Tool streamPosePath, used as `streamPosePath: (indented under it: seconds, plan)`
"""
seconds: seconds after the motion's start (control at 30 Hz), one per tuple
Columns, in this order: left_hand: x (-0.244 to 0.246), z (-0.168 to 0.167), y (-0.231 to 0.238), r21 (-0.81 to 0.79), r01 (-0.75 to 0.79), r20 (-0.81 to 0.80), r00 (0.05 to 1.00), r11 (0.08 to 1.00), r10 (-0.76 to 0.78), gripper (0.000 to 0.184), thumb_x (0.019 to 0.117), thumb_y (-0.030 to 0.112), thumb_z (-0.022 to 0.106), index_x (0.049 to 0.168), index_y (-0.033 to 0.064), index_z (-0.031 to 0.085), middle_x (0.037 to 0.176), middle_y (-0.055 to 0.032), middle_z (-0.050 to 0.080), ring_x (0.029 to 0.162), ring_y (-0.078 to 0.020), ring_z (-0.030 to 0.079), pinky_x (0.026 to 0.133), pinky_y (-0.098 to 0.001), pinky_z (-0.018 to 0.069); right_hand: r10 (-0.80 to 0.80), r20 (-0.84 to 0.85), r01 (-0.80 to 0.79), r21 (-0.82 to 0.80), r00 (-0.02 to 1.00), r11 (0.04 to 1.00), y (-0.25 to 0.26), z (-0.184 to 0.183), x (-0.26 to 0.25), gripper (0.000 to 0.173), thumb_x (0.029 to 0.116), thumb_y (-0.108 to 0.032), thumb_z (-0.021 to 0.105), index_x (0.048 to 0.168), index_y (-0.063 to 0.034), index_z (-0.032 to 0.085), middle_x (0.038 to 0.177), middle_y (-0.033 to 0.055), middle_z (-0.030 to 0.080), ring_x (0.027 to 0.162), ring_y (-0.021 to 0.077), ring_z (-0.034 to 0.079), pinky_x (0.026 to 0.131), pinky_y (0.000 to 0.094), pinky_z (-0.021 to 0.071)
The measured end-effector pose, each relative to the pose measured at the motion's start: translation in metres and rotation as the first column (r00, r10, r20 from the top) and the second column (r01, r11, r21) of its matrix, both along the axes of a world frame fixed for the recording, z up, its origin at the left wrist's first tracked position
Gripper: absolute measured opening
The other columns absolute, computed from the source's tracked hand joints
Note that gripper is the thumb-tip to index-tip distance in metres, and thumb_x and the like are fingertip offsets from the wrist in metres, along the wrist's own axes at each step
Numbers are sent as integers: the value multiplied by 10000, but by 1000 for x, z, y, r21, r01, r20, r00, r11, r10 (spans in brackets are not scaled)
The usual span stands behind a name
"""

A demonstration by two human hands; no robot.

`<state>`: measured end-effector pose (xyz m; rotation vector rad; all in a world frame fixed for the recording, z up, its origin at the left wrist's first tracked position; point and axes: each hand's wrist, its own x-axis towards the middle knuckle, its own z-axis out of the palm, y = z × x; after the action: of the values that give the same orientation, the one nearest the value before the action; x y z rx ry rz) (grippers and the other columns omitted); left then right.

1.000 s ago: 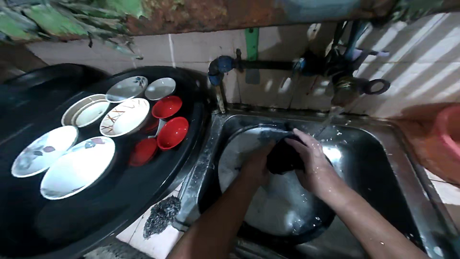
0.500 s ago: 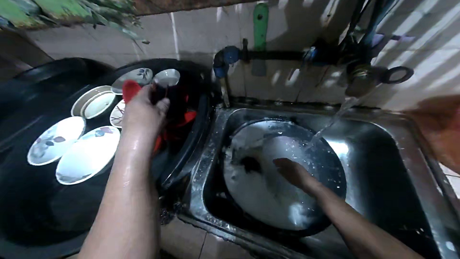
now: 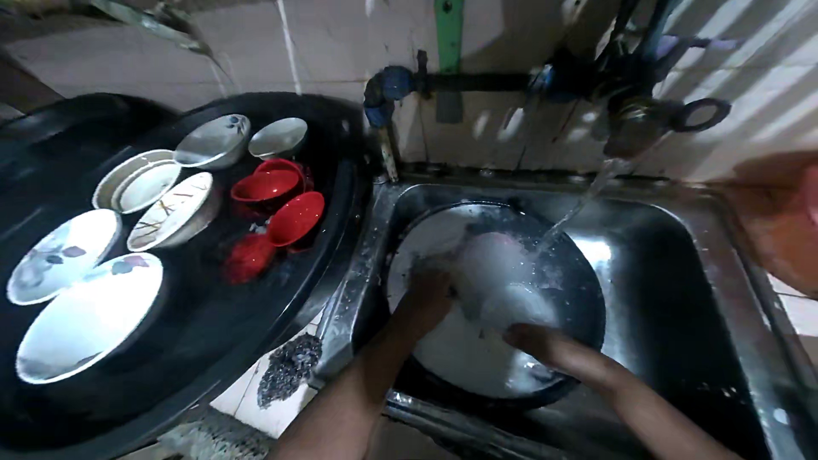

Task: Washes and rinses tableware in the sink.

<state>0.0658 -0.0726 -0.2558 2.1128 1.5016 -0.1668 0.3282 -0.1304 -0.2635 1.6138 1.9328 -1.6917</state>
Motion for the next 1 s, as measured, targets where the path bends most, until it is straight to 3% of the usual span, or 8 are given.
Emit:
streamPosePath:
  seconds: [0.2,0.43,0.6,0.73,0.8,0.87,0.93,1.0]
  plan:
    - [-21,-1,-15,-260,-140,-101,988,955,117,406,1015,307,590,1356,91,633,1394,-165,594,1325,-350,541,1108,-564,428,-348,-12,346,-93,937,934,1,13,3,423,1077,-341,532,1358,-38,625,1389,184,615,1320,293,564,1133,498,415]
    - [6,28,-19,-190,-254,254,920,948,298,388,1077,288,512,1388,78,611,1447,-143,572,1332,-301,550,1126,-509,434,-734,-207,729,-118,646,675,17,67,-19,263,1073,-274,546,1130,-62,692,1016,100,688,898,185,643,808,417,535]
    - [35,39,-9,-795,-168,522,300,583,798,604,1079,556,325,1430,98,506,1265,-136,629,1047,-263,667,823,-462,590,-177,-162,238,555,971,797,23,99,-18,188,1028,-113,591,1063,-36,758,994,120,741,936,248,710,879,502,573]
    - [53,36,0,-773,-275,492,309,572,814,607,953,14,530,1529,164,413,1286,-166,603,1032,-265,631,831,-448,555,50,-133,72,773,990,631,29,67,-3,226,1002,-210,593,999,-117,799,1195,85,719,1195,295,639,1077,553,465]
    - [58,29,0,-682,-377,497,389,626,775,672,937,5,566,1555,209,395,1328,-185,592,1074,-305,623,852,-494,545,-170,-207,267,699,963,663,36,52,11,415,1045,-337,480,1223,-59,732,1487,150,553,1405,357,484,1159,581,378]
    - [63,28,0,-638,-401,524,399,657,752,620,966,54,575,1540,241,431,1377,-177,582,1145,-329,620,903,-542,539,-467,-204,510,341,860,790,41,46,15,657,1005,-441,625,1544,-110,448,1617,137,386,1464,350,401,1155,599,368]
    - [69,36,-4,-594,-374,581,412,712,702,492,1020,185,601,1498,237,498,1408,-127,586,1198,-289,616,961,-529,530,-659,-122,666,25,742,746,43,39,11,731,965,-404,712,1590,-239,370,1513,152,513,1320,366,539,1027,619,461]
    - [75,45,-4,-537,-359,596,480,763,644,478,1047,323,583,1509,250,488,1415,-107,594,1211,-271,621,985,-523,520,-742,-101,745,-4,663,667,48,32,10,523,1013,-319,660,1494,-181,507,1317,206,635,1149,368,630,945,594,497]
